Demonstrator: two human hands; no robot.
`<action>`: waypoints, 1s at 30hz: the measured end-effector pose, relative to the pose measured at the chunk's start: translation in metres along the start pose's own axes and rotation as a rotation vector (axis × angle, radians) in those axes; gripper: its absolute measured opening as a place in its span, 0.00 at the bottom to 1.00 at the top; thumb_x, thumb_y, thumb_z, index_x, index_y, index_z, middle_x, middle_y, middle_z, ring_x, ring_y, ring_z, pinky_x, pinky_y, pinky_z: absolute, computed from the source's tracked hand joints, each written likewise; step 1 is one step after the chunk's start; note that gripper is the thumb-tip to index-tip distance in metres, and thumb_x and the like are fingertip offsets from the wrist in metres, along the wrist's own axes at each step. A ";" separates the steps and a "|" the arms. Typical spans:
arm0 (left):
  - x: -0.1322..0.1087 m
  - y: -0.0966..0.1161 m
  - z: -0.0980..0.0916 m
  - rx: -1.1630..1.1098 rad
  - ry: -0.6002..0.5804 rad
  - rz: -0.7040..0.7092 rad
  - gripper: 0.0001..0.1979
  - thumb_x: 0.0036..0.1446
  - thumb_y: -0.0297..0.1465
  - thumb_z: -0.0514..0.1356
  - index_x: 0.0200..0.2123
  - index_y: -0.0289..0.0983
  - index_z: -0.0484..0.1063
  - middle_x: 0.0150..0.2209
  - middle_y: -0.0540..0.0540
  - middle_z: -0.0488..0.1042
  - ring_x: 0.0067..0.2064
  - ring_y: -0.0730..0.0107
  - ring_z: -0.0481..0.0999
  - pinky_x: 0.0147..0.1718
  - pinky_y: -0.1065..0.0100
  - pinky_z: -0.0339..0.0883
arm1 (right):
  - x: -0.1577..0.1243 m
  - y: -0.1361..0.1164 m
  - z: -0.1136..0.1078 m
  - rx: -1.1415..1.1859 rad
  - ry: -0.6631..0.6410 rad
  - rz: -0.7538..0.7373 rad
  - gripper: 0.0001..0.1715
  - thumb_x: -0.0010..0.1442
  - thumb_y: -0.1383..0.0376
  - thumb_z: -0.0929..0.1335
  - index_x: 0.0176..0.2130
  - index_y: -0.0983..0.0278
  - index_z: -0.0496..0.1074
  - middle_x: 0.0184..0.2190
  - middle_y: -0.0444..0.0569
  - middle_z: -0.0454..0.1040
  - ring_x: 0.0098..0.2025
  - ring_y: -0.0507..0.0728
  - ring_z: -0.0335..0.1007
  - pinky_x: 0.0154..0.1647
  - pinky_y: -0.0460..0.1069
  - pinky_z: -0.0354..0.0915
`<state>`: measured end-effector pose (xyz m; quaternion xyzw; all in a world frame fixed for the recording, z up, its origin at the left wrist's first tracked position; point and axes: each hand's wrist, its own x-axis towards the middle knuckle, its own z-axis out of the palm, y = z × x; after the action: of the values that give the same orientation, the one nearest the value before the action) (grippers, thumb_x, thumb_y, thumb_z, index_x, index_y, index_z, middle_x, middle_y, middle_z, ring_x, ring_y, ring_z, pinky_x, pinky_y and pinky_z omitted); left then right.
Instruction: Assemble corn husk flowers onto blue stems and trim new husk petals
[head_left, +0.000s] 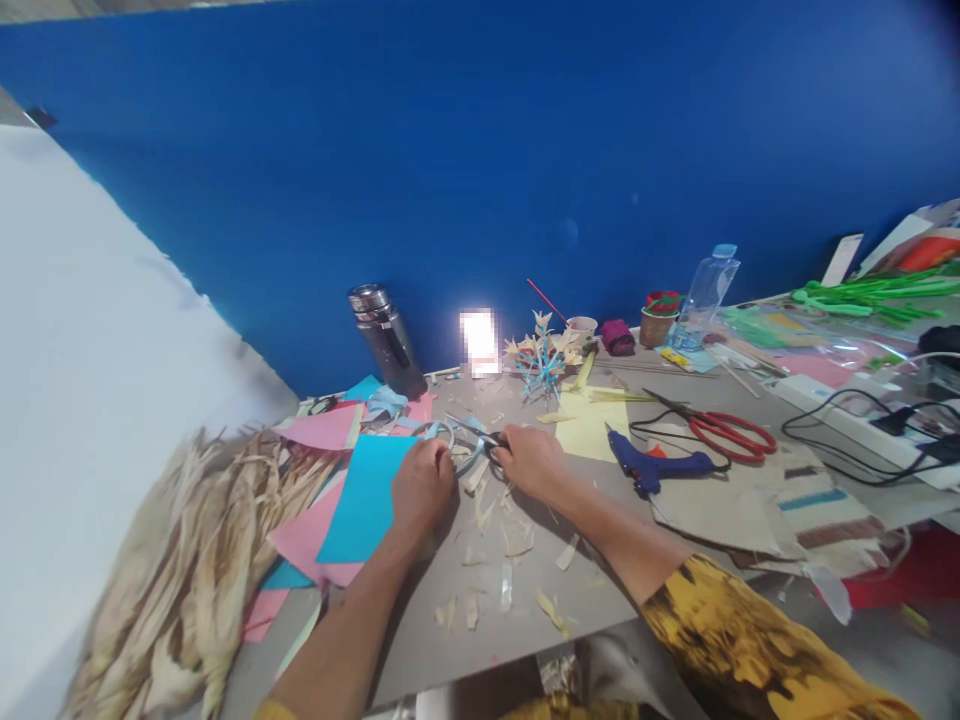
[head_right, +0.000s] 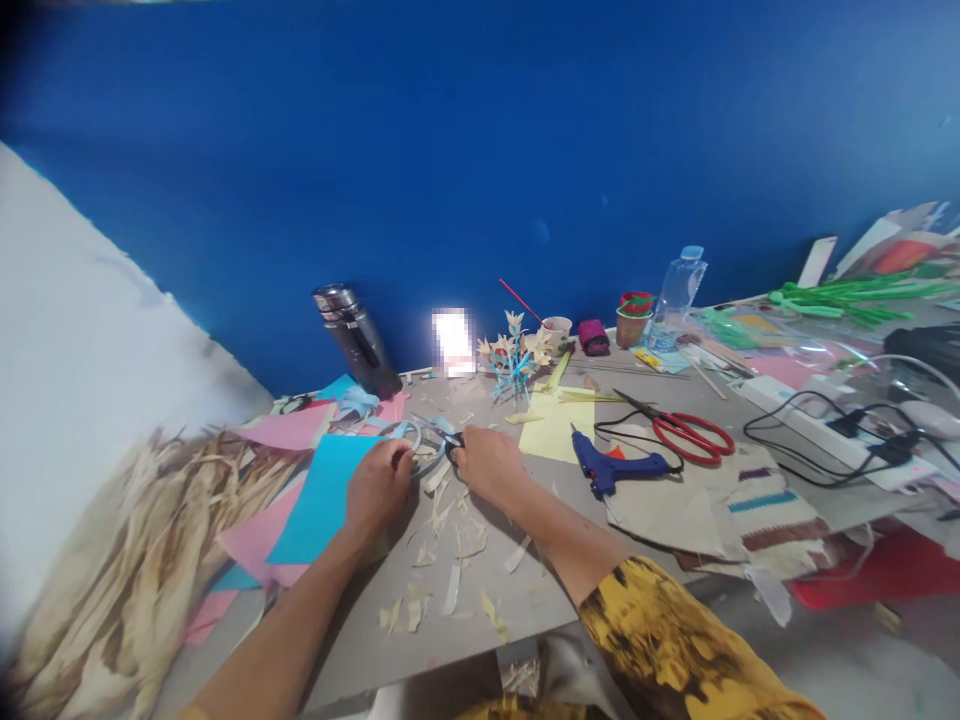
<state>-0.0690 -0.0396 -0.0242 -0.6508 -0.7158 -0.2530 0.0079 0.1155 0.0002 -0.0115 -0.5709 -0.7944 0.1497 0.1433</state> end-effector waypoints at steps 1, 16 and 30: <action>0.000 0.001 -0.001 0.002 -0.008 0.016 0.09 0.63 0.31 0.51 0.33 0.39 0.70 0.38 0.43 0.75 0.44 0.59 0.73 0.42 0.62 0.65 | 0.001 0.002 0.001 0.049 0.025 0.001 0.16 0.64 0.57 0.64 0.46 0.62 0.74 0.41 0.54 0.80 0.45 0.62 0.76 0.41 0.51 0.62; 0.004 -0.005 -0.004 0.010 0.054 0.095 0.17 0.66 0.34 0.47 0.33 0.37 0.73 0.38 0.41 0.75 0.45 0.57 0.72 0.46 0.60 0.65 | 0.022 0.026 0.008 0.425 0.187 0.050 0.14 0.55 0.60 0.71 0.41 0.63 0.76 0.35 0.45 0.80 0.39 0.56 0.75 0.37 0.47 0.62; 0.013 -0.019 -0.023 0.291 -0.045 -0.013 0.15 0.63 0.36 0.51 0.32 0.40 0.76 0.38 0.41 0.74 0.44 0.58 0.73 0.40 0.63 0.66 | 0.021 0.032 0.009 0.324 0.171 0.006 0.11 0.55 0.59 0.70 0.37 0.62 0.78 0.31 0.44 0.79 0.33 0.55 0.73 0.31 0.46 0.58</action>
<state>-0.0962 -0.0368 -0.0071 -0.6435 -0.7492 -0.1321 0.0844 0.1332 0.0293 -0.0317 -0.5534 -0.7432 0.2269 0.2999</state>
